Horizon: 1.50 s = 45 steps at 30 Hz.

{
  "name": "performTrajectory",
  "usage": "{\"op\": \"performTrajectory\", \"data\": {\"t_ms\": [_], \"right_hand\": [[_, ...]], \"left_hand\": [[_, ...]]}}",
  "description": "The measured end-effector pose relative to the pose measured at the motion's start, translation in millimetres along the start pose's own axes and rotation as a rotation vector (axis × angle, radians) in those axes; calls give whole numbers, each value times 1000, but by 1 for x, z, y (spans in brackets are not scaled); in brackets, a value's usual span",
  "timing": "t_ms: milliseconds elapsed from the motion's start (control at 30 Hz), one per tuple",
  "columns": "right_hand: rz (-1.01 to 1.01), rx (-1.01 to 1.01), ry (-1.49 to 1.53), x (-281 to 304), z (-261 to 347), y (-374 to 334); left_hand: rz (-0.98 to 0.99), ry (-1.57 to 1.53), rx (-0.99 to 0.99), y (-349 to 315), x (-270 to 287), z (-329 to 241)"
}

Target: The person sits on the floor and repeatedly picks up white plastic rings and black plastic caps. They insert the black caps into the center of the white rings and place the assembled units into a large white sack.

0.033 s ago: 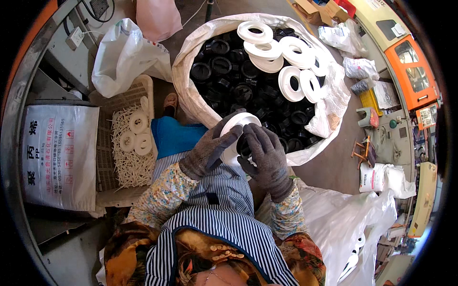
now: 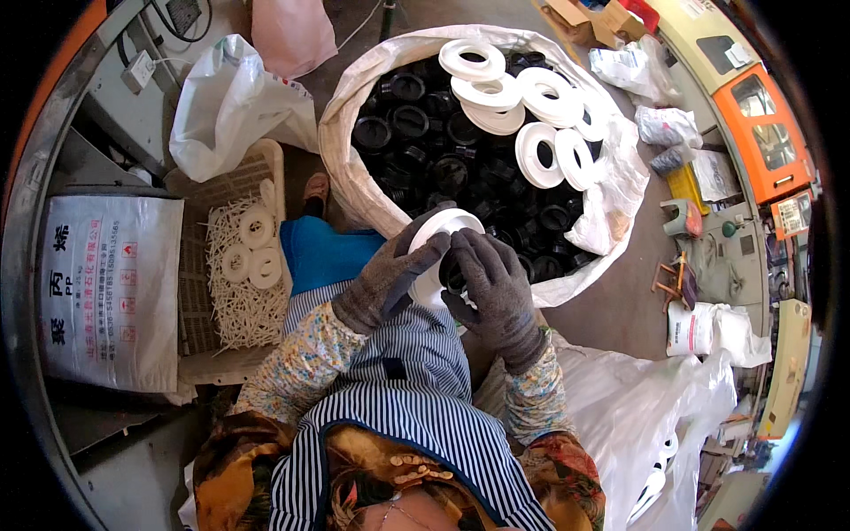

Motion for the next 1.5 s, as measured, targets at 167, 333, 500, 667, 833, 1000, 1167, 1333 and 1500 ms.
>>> {"op": "performTrajectory", "data": {"t_ms": [167, 333, 500, 667, 833, 1000, 1167, 1333, 1500], "right_hand": [[-61, 66, -54, 11, 6, 1], [-37, 19, -7, 13, 5, -1], [-1, 31, -17, 13, 3, 0], [-55, -72, 61, 25, 1, 4], [51, -44, 9, 13, 6, 6], [49, 2, -73, 5, 6, 8], [195, -390, 71, -11, -19, 5], [34, -277, 26, 12, -10, 7], [182, -81, -17, 6, 2, 4]], "left_hand": [[63, 385, -233, 4, 15, 3], [71, 72, -50, 2, -3, -2], [141, 564, -259, 5, 15, 4], [205, 677, -387, 4, 8, -5], [152, 201, -85, 4, 3, -4], [218, 477, -269, 1, 1, -14], [47, 153, -107, 6, 10, -4], [119, 260, -206, 15, 25, 5], [123, 239, -183, 13, 15, 1]]}}
Point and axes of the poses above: each hand's wrist, its own y-axis towards the middle knuckle, its own x-axis out of the back of the hand, z = x × y, the point moved 8 cm from there along y, towards the middle knuckle, and after that the axes turned 4 degrees about -y, right-handed, at the moved point
